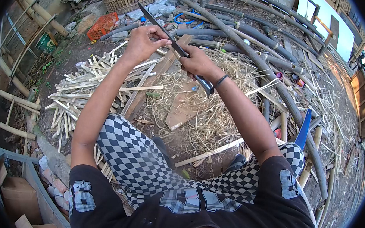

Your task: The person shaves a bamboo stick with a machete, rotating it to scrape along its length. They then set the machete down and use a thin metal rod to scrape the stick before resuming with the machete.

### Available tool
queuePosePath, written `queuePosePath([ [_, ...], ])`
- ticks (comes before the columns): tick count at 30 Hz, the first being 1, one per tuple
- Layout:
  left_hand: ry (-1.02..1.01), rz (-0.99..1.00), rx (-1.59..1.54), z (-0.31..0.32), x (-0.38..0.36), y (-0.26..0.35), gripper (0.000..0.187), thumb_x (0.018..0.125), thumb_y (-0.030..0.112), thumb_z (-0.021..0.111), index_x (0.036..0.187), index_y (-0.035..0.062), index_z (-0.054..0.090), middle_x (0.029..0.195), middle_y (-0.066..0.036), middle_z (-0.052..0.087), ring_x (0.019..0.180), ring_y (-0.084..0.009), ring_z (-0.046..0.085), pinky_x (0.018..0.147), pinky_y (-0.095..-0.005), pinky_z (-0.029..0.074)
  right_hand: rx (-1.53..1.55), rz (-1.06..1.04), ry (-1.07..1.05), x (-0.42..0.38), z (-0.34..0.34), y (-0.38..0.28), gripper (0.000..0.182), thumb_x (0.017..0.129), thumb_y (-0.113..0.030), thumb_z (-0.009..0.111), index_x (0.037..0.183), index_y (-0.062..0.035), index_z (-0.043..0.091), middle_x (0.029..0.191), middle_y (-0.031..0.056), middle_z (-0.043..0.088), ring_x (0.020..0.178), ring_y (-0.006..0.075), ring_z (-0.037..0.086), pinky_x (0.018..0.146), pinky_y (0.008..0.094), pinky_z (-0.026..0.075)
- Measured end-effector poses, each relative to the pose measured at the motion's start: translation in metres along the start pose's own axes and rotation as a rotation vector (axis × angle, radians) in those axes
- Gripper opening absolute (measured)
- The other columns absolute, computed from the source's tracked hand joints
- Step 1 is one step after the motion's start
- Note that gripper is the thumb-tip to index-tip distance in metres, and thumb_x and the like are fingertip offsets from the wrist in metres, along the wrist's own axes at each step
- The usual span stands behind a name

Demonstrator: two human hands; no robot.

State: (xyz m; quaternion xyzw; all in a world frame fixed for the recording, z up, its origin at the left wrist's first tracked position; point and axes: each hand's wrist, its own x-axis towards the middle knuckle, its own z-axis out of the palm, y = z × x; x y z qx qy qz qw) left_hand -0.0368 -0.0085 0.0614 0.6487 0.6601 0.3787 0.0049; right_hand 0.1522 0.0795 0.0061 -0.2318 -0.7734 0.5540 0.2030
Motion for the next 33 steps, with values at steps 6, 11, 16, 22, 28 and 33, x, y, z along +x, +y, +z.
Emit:
queuePosePath([
  [6, -0.066, 0.049, -0.009, 0.001, -0.002, -0.025, 0.02, 0.084, 0.013, 0.082, 0.094, -0.0006, 0.071, 0.097, -0.006, 0.074, 0.092, -0.0111, 0.069, 0.086, -0.0282, 0.054, 0.295, 0.174, -0.093, -0.005, 0.001, 0.009, 0.045, 0.097, -0.01, 0.048, 0.142, -0.0098, 0.044, 0.067, 0.0006, 0.052, 0.044, 0.011, 0.051, 0.037, 0.0277, 0.042],
  [11, -0.049, -0.014, -0.208, 0.005, -0.002, -0.041, 0.021, 0.083, 0.013, 0.082, 0.1, 0.0021, 0.074, 0.102, -0.007, 0.074, 0.093, -0.0122, 0.071, 0.08, -0.0276, 0.057, 0.427, 0.176, -0.153, -0.002, 0.004, 0.017, 0.044, 0.098, -0.01, 0.048, 0.142, -0.009, 0.043, 0.068, 0.0011, 0.052, 0.045, 0.0117, 0.051, 0.037, 0.0292, 0.043],
  [16, -0.038, 0.005, -0.258, 0.016, -0.006, -0.032, 0.019, 0.084, 0.01, 0.081, 0.101, 0.0027, 0.075, 0.098, -0.005, 0.075, 0.089, -0.0109, 0.071, 0.079, -0.0256, 0.057, 0.409, 0.158, -0.131, -0.004, 0.011, 0.018, 0.044, 0.098, -0.01, 0.047, 0.142, -0.0067, 0.046, 0.067, 0.0018, 0.053, 0.048, 0.0125, 0.054, 0.04, 0.0312, 0.046],
  [22, 0.059, -0.01, -0.161, 0.001, -0.002, -0.003, 0.022, 0.082, 0.015, 0.083, 0.101, 0.0056, 0.077, 0.088, -0.005, 0.077, 0.083, -0.0097, 0.072, 0.077, -0.025, 0.057, -0.084, -0.261, 0.088, -0.013, 0.023, 0.001, 0.043, 0.104, -0.017, 0.042, 0.146, -0.0061, 0.042, 0.063, 0.0067, 0.057, 0.044, 0.0188, 0.061, 0.04, 0.0353, 0.051],
  [28, 0.134, -0.068, 0.001, 0.006, -0.008, -0.002, 0.024, 0.08, 0.019, 0.085, 0.099, 0.0072, 0.077, 0.085, -0.005, 0.077, 0.08, -0.0108, 0.073, 0.074, -0.0265, 0.057, -0.147, -0.12, 0.049, -0.008, 0.025, 0.003, 0.04, 0.104, -0.017, 0.043, 0.14, 0.0003, 0.041, 0.065, 0.0111, 0.059, 0.043, 0.0224, 0.062, 0.04, 0.0369, 0.052],
  [33, 0.186, 0.022, 0.001, -0.006, -0.005, 0.004, 0.027, 0.078, 0.019, 0.087, 0.097, 0.0041, 0.075, 0.085, -0.006, 0.077, 0.078, -0.0109, 0.072, 0.073, -0.0268, 0.057, -0.581, -0.572, 0.356, 0.014, 0.029, 0.023, 0.027, 0.102, -0.016, 0.044, 0.12, 0.004, 0.05, 0.069, 0.0202, 0.062, 0.046, 0.0309, 0.063, 0.046, 0.0419, 0.054],
])
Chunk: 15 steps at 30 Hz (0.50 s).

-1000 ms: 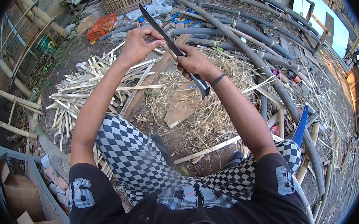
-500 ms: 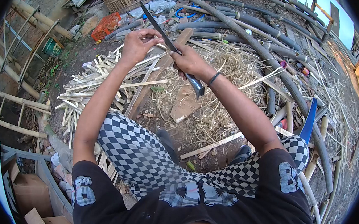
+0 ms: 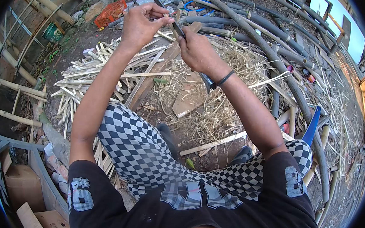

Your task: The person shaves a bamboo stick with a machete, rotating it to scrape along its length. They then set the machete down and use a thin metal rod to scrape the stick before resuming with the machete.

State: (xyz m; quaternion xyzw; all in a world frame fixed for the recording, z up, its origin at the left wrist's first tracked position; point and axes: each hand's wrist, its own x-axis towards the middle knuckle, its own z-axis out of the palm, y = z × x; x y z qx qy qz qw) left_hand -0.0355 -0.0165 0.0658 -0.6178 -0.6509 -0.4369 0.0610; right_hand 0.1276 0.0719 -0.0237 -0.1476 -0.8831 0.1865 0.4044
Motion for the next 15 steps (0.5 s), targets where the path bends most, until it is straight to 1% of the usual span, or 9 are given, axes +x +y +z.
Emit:
queuePosePath([
  [2, -0.034, -0.021, 0.008, 0.002, -0.004, 0.003, 0.028, 0.078, 0.019, 0.087, 0.097, 0.0027, 0.074, 0.083, -0.007, 0.076, 0.078, -0.0109, 0.072, 0.073, -0.0268, 0.057, 0.18, 0.225, -0.132, -0.001, -0.013, -0.02, 0.022, 0.101, -0.015, 0.044, 0.109, 0.0037, 0.052, 0.073, 0.0247, 0.063, 0.05, 0.0342, 0.064, 0.051, 0.0448, 0.055],
  [3, -0.066, -0.087, 0.022, 0.015, -0.011, -0.007, 0.026, 0.081, 0.016, 0.086, 0.096, -0.0001, 0.071, 0.09, -0.007, 0.075, 0.084, -0.0103, 0.071, 0.08, -0.0277, 0.058, 0.178, 0.38, -0.265, -0.006, -0.01, -0.02, 0.025, 0.097, -0.016, 0.047, 0.107, 0.0059, 0.055, 0.088, 0.034, 0.066, 0.089, 0.0528, 0.064, 0.085, 0.0584, 0.05],
  [6, -0.063, -0.106, -0.032, 0.013, -0.006, -0.019, 0.026, 0.081, 0.014, 0.085, 0.095, -0.0014, 0.07, 0.088, -0.006, 0.074, 0.082, -0.0102, 0.07, 0.077, -0.0265, 0.058, 0.188, 0.411, -0.288, -0.008, -0.008, -0.019, 0.026, 0.097, -0.016, 0.047, 0.106, 0.0064, 0.056, 0.089, 0.0337, 0.067, 0.089, 0.0527, 0.064, 0.086, 0.0578, 0.05],
  [7, -0.073, -0.069, 0.006, 0.007, -0.006, -0.01, 0.026, 0.081, 0.012, 0.085, 0.097, -0.0025, 0.069, 0.088, -0.007, 0.073, 0.08, -0.0102, 0.07, 0.075, -0.0248, 0.059, 0.244, 0.462, -0.333, -0.003, -0.02, -0.028, 0.026, 0.097, -0.016, 0.047, 0.107, 0.0062, 0.056, 0.089, 0.0342, 0.066, 0.087, 0.0526, 0.064, 0.085, 0.0573, 0.05],
  [8, -0.078, -0.07, 0.001, -0.001, 0.003, -0.003, 0.026, 0.081, 0.012, 0.085, 0.097, -0.0025, 0.069, 0.088, -0.007, 0.073, 0.08, -0.0102, 0.07, 0.075, -0.0248, 0.059, 0.242, 0.469, -0.333, 0.002, -0.026, -0.031, 0.026, 0.097, -0.016, 0.047, 0.107, 0.0062, 0.056, 0.089, 0.0342, 0.066, 0.087, 0.0526, 0.064, 0.085, 0.0573, 0.05],
  [10, -0.047, -0.048, -0.02, -0.011, 0.005, 0.0, 0.027, 0.081, 0.013, 0.085, 0.098, -0.0027, 0.069, 0.087, -0.007, 0.073, 0.081, -0.0103, 0.07, 0.074, -0.0242, 0.059, 0.164, 0.308, -0.243, 0.001, -0.025, -0.034, 0.026, 0.097, -0.016, 0.047, 0.108, 0.0055, 0.056, 0.089, 0.0344, 0.066, 0.087, 0.0522, 0.065, 0.085, 0.057, 0.051],
  [12, -0.071, -0.081, -0.031, -0.002, -0.004, -0.013, 0.027, 0.082, 0.012, 0.084, 0.099, -0.0027, 0.069, 0.089, -0.008, 0.072, 0.081, -0.0106, 0.07, 0.075, -0.0244, 0.059, 0.197, 0.354, -0.261, -0.016, -0.001, -0.023, 0.026, 0.097, -0.016, 0.046, 0.108, 0.0051, 0.057, 0.089, 0.0342, 0.066, 0.087, 0.0532, 0.064, 0.086, 0.0574, 0.05],
  [14, -0.12, -0.136, -0.024, 0.001, 0.0, -0.024, 0.028, 0.083, 0.012, 0.083, 0.101, -0.0034, 0.068, 0.089, -0.009, 0.072, 0.083, -0.0112, 0.07, 0.077, -0.0252, 0.06, 0.117, 0.347, -0.236, -0.027, 0.025, 0.001, 0.026, 0.098, -0.016, 0.046, 0.111, 0.0047, 0.056, 0.093, 0.0358, 0.066, 0.088, 0.0556, 0.062, 0.087, 0.0589, 0.049],
  [15, -0.068, -0.14, -0.039, 0.007, 0.0, -0.038, 0.031, 0.08, 0.02, 0.086, 0.096, -0.0011, 0.07, 0.085, -0.008, 0.074, 0.08, -0.0119, 0.071, 0.074, -0.0265, 0.058, 0.059, 0.275, -0.25, -0.026, 0.032, 0.012, 0.027, 0.1, -0.018, 0.045, 0.114, 0.0038, 0.053, 0.088, 0.0323, 0.067, 0.075, 0.0481, 0.068, 0.073, 0.0548, 0.055],
])
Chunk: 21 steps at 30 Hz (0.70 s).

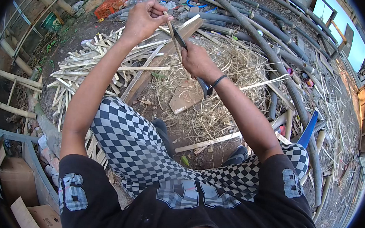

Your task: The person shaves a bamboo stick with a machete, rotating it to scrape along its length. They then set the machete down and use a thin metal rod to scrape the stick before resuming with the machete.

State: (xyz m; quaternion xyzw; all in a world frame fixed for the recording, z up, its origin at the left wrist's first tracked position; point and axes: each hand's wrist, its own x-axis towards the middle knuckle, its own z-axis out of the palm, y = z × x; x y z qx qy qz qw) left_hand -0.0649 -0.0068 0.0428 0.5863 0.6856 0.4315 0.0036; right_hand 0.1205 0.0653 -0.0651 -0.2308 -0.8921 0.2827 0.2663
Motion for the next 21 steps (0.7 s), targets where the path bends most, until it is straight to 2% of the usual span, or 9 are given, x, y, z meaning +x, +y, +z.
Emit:
queuePosePath([
  [1, -0.004, 0.006, 0.007, -0.003, 0.002, -0.002, 0.031, 0.08, 0.02, 0.086, 0.096, -0.0011, 0.07, 0.085, -0.008, 0.074, 0.08, -0.0119, 0.071, 0.074, -0.0265, 0.058, 0.006, 0.0, 0.008, 0.002, -0.011, -0.005, 0.027, 0.1, -0.018, 0.045, 0.114, 0.0038, 0.053, 0.088, 0.0323, 0.067, 0.075, 0.0481, 0.068, 0.073, 0.0548, 0.055],
  [3, -0.011, 0.034, -0.108, -0.001, -0.003, -0.005, 0.03, 0.08, 0.019, 0.086, 0.096, -0.0007, 0.07, 0.084, -0.008, 0.074, 0.08, -0.0118, 0.071, 0.073, -0.0263, 0.058, 0.63, 0.38, -0.289, 0.001, -0.029, -0.01, 0.027, 0.104, -0.023, 0.044, 0.107, 0.0005, 0.057, 0.072, 0.0184, 0.063, 0.051, 0.0246, 0.065, 0.045, 0.0394, 0.052],
  [4, 0.007, 0.038, -0.08, 0.0, -0.004, -0.004, 0.03, 0.079, 0.018, 0.087, 0.096, 0.0, 0.07, 0.084, -0.008, 0.073, 0.08, -0.0112, 0.071, 0.074, -0.0262, 0.058, 0.702, 0.427, -0.309, 0.003, -0.032, -0.012, 0.029, 0.105, -0.026, 0.043, 0.102, -0.0005, 0.057, 0.067, 0.0131, 0.059, 0.049, 0.0167, 0.063, 0.039, 0.0325, 0.047],
  [8, 0.039, 0.127, -0.074, 0.0, -0.004, -0.006, 0.03, 0.078, 0.019, 0.087, 0.095, 0.0012, 0.07, 0.083, -0.007, 0.073, 0.079, -0.0109, 0.071, 0.073, -0.0263, 0.058, 0.371, 0.257, -0.245, 0.002, -0.043, -0.039, 0.028, 0.102, -0.021, 0.043, 0.11, 0.0024, 0.056, 0.074, 0.0198, 0.064, 0.05, 0.0261, 0.064, 0.049, 0.042, 0.052],
  [10, 0.008, 0.068, -0.032, 0.001, -0.01, 0.005, 0.026, 0.083, 0.012, 0.083, 0.101, 0.0, 0.068, 0.089, -0.007, 0.072, 0.084, -0.0104, 0.069, 0.077, -0.0254, 0.061, 0.262, -0.004, 0.05, 0.005, -0.031, -0.033, 0.028, 0.101, -0.019, 0.044, 0.115, 0.0025, 0.056, 0.074, 0.0216, 0.064, 0.051, 0.0287, 0.065, 0.054, 0.0439, 0.055],
  [13, 0.046, 0.122, 0.13, 0.004, -0.012, 0.005, 0.026, 0.083, 0.011, 0.083, 0.101, -0.0008, 0.068, 0.089, -0.007, 0.072, 0.084, -0.0106, 0.07, 0.076, -0.0253, 0.061, 0.232, 0.089, 0.02, -0.004, 0.014, -0.002, 0.028, 0.1, -0.017, 0.045, 0.117, 0.0031, 0.055, 0.073, 0.0225, 0.065, 0.05, 0.0313, 0.065, 0.058, 0.0456, 0.057],
  [14, 0.004, 0.09, 0.062, 0.001, -0.011, 0.003, 0.026, 0.084, 0.012, 0.082, 0.101, -0.0013, 0.068, 0.09, -0.008, 0.072, 0.087, -0.0109, 0.07, 0.076, -0.0257, 0.061, 0.388, 0.234, -0.096, -0.008, 0.011, 0.001, 0.029, 0.101, -0.018, 0.044, 0.117, 0.0027, 0.056, 0.073, 0.0219, 0.066, 0.049, 0.0318, 0.064, 0.059, 0.0459, 0.057],
  [17, -0.008, 0.106, 0.034, 0.003, -0.009, -0.009, 0.026, 0.084, 0.012, 0.082, 0.101, -0.002, 0.067, 0.093, -0.009, 0.071, 0.09, -0.0112, 0.069, 0.076, -0.0259, 0.061, 0.351, 0.292, -0.215, -0.002, -0.014, -0.015, 0.029, 0.102, -0.019, 0.043, 0.116, 0.0026, 0.056, 0.072, 0.0214, 0.066, 0.049, 0.033, 0.064, 0.059, 0.0461, 0.056],
  [21, -0.024, 0.083, 0.036, -0.001, -0.014, 0.005, 0.028, 0.085, 0.012, 0.081, 0.104, -0.0024, 0.066, 0.094, -0.008, 0.07, 0.093, -0.0111, 0.069, 0.077, -0.0252, 0.063, 0.368, 0.194, -0.116, 0.003, -0.012, -0.026, 0.029, 0.103, -0.021, 0.044, 0.111, 0.0031, 0.056, 0.072, 0.0209, 0.066, 0.049, 0.0333, 0.064, 0.059, 0.0459, 0.056],
])
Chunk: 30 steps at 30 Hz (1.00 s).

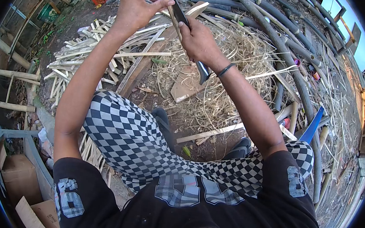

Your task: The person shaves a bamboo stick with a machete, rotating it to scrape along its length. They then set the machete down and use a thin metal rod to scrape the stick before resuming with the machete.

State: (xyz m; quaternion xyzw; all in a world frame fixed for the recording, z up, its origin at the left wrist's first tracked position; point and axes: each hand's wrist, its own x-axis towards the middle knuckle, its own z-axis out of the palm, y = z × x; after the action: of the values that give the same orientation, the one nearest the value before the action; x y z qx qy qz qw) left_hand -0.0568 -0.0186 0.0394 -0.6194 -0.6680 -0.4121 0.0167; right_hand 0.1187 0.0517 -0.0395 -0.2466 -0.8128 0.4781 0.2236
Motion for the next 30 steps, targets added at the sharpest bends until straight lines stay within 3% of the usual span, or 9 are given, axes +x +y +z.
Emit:
queuePosePath([
  [2, -0.015, -0.012, -0.033, 0.0, -0.001, -0.006, 0.029, 0.086, 0.013, 0.081, 0.106, -0.0023, 0.066, 0.093, -0.008, 0.07, 0.092, -0.0107, 0.069, 0.08, -0.0255, 0.063, -0.101, -0.185, 0.237, 0.002, 0.024, 0.032, 0.029, 0.103, -0.023, 0.045, 0.106, 0.0034, 0.056, 0.07, 0.0191, 0.066, 0.046, 0.0318, 0.063, 0.056, 0.0444, 0.055],
  [6, -0.01, -0.112, -0.079, -0.007, 0.0, -0.018, 0.029, 0.086, 0.011, 0.08, 0.107, -0.0034, 0.066, 0.094, -0.008, 0.07, 0.092, -0.0108, 0.069, 0.082, -0.0257, 0.062, 0.067, 0.138, -0.082, -0.004, -0.002, -0.003, 0.028, 0.103, -0.021, 0.045, 0.108, 0.0029, 0.058, 0.083, 0.0285, 0.066, 0.081, 0.0472, 0.067, 0.082, 0.0562, 0.051],
  [10, 0.001, -0.025, -0.193, -0.004, -0.007, -0.024, 0.029, 0.086, 0.01, 0.081, 0.106, -0.0039, 0.065, 0.098, -0.009, 0.069, 0.092, -0.0119, 0.069, 0.082, -0.0253, 0.062, -0.155, -0.25, 0.194, 0.008, 0.013, 0.015, 0.029, 0.103, -0.02, 0.044, 0.108, 0.0043, 0.058, 0.074, 0.0236, 0.066, 0.054, 0.0333, 0.067, 0.058, 0.0461, 0.058],
  [12, -0.041, -0.037, -0.119, -0.01, -0.005, -0.024, 0.029, 0.086, 0.008, 0.08, 0.107, -0.0049, 0.065, 0.097, -0.009, 0.069, 0.093, -0.0123, 0.068, 0.082, -0.0257, 0.063, -0.129, -0.12, 0.125, 0.004, 0.018, 0.019, 0.03, 0.103, -0.021, 0.044, 0.109, 0.0048, 0.059, 0.074, 0.0232, 0.066, 0.053, 0.0335, 0.067, 0.058, 0.0453, 0.058],
  [15, -0.02, -0.055, -0.13, -0.011, -0.007, -0.013, 0.024, 0.087, 0.005, 0.078, 0.104, -0.0045, 0.064, 0.095, -0.009, 0.068, 0.092, -0.0125, 0.069, 0.083, -0.0263, 0.063, 0.051, 0.131, -0.083, 0.0, 0.001, -0.006, 0.031, 0.101, -0.02, 0.045, 0.11, 0.0044, 0.06, 0.083, 0.0292, 0.067, 0.091, 0.0508, 0.065, 0.09, 0.0572, 0.049],
  [19, -0.031, -0.054, -0.107, -0.01, -0.009, -0.023, 0.023, 0.088, 0.006, 0.077, 0.102, -0.0042, 0.063, 0.094, -0.009, 0.069, 0.092, -0.0125, 0.069, 0.083, -0.0264, 0.063, -0.109, -0.18, 0.176, 0.002, 0.021, 0.01, 0.03, 0.101, -0.021, 0.046, 0.109, 0.0044, 0.061, 0.083, 0.0292, 0.067, 0.085, 0.0493, 0.066, 0.086, 0.0568, 0.05],
  [24, -0.039, -0.117, -0.173, -0.017, -0.004, -0.023, 0.025, 0.088, 0.009, 0.079, 0.102, -0.0044, 0.064, 0.096, -0.01, 0.07, 0.094, -0.0133, 0.069, 0.082, -0.0258, 0.063, 0.061, 0.157, -0.066, 0.003, 0.007, -0.005, 0.031, 0.101, -0.022, 0.046, 0.108, 0.0047, 0.061, 0.084, 0.0302, 0.067, 0.085, 0.0497, 0.065, 0.086, 0.0553, 0.05],
  [27, -0.013, -0.055, -0.153, -0.01, -0.009, -0.033, 0.026, 0.088, 0.008, 0.077, 0.105, -0.0067, 0.064, 0.103, -0.013, 0.07, 0.097, -0.0152, 0.07, 0.082, -0.0254, 0.063, -0.181, -0.303, 0.196, 0.011, 0.018, 0.014, 0.031, 0.105, -0.023, 0.044, 0.116, 0.0032, 0.057, 0.062, 0.0126, 0.061, 0.045, 0.0218, 0.062, 0.047, 0.0383, 0.055],
  [30, 0.014, -0.082, -0.258, -0.017, -0.006, -0.035, 0.026, 0.088, 0.005, 0.077, 0.106, -0.0064, 0.063, 0.097, -0.011, 0.069, 0.094, -0.0148, 0.07, 0.082, -0.0259, 0.064, -0.046, 0.014, 0.009, 0.0, 0.03, 0.022, 0.032, 0.105, -0.025, 0.045, 0.113, 0.0033, 0.057, 0.061, 0.012, 0.061, 0.044, 0.0214, 0.062, 0.047, 0.0379, 0.056],
])
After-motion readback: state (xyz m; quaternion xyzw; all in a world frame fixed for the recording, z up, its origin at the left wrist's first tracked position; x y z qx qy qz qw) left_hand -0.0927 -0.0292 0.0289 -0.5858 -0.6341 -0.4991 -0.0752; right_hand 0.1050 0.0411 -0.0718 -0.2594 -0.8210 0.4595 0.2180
